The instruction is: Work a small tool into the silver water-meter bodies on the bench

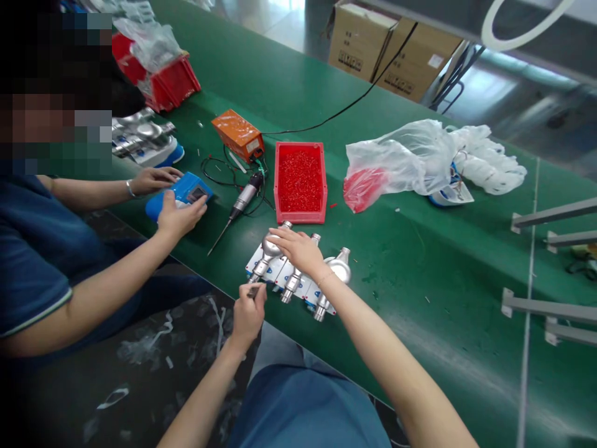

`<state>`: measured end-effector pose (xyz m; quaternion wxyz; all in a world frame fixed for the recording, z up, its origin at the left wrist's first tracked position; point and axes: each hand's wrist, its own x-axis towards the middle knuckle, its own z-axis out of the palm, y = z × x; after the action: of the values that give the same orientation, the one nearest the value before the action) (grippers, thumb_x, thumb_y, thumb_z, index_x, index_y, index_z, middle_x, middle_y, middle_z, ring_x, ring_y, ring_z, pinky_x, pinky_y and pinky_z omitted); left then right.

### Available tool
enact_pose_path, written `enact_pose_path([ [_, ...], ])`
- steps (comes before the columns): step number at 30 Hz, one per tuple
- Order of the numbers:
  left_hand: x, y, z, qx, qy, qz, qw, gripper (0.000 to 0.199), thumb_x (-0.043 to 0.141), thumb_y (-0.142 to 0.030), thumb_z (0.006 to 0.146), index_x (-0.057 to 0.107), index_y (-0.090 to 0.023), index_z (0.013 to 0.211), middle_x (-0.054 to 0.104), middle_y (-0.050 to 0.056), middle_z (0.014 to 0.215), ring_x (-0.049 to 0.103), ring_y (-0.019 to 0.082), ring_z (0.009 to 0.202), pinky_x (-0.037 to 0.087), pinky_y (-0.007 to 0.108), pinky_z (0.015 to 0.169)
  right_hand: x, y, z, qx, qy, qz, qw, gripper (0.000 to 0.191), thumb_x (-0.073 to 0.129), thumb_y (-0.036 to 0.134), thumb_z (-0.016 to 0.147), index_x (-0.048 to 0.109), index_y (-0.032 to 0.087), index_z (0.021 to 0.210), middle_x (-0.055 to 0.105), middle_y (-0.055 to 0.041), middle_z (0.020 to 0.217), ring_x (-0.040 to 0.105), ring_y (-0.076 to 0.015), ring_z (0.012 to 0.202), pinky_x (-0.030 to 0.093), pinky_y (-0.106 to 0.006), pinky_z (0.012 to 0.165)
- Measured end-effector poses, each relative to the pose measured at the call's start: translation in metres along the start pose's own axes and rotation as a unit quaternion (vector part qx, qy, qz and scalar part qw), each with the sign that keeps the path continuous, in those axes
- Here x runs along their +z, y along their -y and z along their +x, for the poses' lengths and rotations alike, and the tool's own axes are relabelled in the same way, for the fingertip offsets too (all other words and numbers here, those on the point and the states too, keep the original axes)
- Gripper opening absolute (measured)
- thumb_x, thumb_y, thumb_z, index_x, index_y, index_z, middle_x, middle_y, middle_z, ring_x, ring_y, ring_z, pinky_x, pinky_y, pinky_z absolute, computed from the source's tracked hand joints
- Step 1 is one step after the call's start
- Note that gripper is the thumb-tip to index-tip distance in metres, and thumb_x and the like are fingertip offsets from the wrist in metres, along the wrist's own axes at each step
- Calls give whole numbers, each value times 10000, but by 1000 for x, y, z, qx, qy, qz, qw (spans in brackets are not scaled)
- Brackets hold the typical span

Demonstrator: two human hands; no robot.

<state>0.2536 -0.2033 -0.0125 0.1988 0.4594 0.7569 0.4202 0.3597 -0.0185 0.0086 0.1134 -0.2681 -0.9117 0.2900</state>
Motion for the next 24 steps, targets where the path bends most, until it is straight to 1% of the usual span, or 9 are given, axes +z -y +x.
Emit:
enact_pose_path([
  [3, 4, 2, 0, 7, -36, 3, 999, 167, 463, -325, 859, 447, -169, 917, 620, 39, 724, 632, 129, 631, 496, 249, 604, 0, -1, -1, 4, -2, 2, 1000, 380, 349, 275, 926, 437, 364, 1285, 399, 26, 1405, 348, -185, 1294, 364, -398, 975],
  [5, 7, 0, 2, 14, -28, 21, 999, 180, 461, -348, 858, 455, -170, 882, 626, 53, 722, 633, 141, 620, 488, 248, 572, 0, -2, -1, 9, -2, 4, 1000, 382, 352, 274, 925, 435, 364, 1286, 400, 27, 1405, 346, -186, 1294, 358, -400, 980],
  [7, 11, -5, 4, 8, -17, 33, 999, 183, 453, -354, 862, 456, -171, 871, 623, 51, 698, 630, 146, 599, 479, 246, 551, 0, -3, -2, 9, 1, 6, 1000, 386, 358, 271, 922, 428, 369, 1289, 400, 30, 1405, 344, -183, 1296, 359, -397, 978],
  [9, 14, -11, 5, -8, -28, 25, 999, 173, 439, -338, 871, 446, -169, 905, 622, 47, 704, 632, 141, 609, 483, 247, 573, 1, -4, -3, 3, 1, 7, 1000, 390, 361, 269, 922, 419, 376, 1292, 394, 34, 1409, 337, -179, 1299, 360, -394, 976],
  [12, 17, -16, 2, -3, -39, 29, 999, 189, 443, -354, 866, 442, -168, 902, 633, 61, 717, 640, 152, 618, 482, 249, 561, 1, -5, -4, 5, -1, 4, 1000, 395, 364, 262, 921, 413, 380, 1294, 381, 35, 1417, 324, -180, 1307, 356, -400, 977],
  [14, 19, -15, -2, -3, -39, 44, 998, 203, 445, -369, 863, 446, -167, 890, 641, 76, 729, 647, 165, 630, 480, 253, 549, 1, -5, -4, 11, 1, 3, 1000, 395, 365, 258, 920, 415, 378, 1293, 384, 32, 1415, 325, -183, 1306, 351, -407, 981],
  [18, 20, -10, -4, -41, -65, 40, 996, 231, 440, -369, 865, 446, -150, 938, 636, 82, 757, 650, 164, 653, 490, 264, 574, 2, -5, -5, 6, 1, 2, 1000, 389, 356, 257, 923, 421, 372, 1289, 381, 35, 1417, 324, -180, 1306, 346, -409, 988],
  [21, 23, -9, -3, -24, -42, 50, 998, 238, 449, -393, 855, 453, -158, 890, 636, 97, 752, 657, 191, 680, 487, 273, 561, 3, -6, -6, 11, -1, 4, 1000, 388, 358, 261, 923, 423, 369, 1289, 383, 33, 1416, 326, -183, 1305, 347, -416, 989],
  [24, 27, -9, -4, -19, -56, 57, 997, 215, 446, -366, 859, 440, -158, 913, 639, 113, 783, 661, 201, 727, 492, 282, 595, 4, -7, -4, 2, 3, 7, 1000, 383, 345, 278, 927, 417, 369, 1293, 380, 40, 1417, 318, -175, 1310, 344, -407, 997],
])
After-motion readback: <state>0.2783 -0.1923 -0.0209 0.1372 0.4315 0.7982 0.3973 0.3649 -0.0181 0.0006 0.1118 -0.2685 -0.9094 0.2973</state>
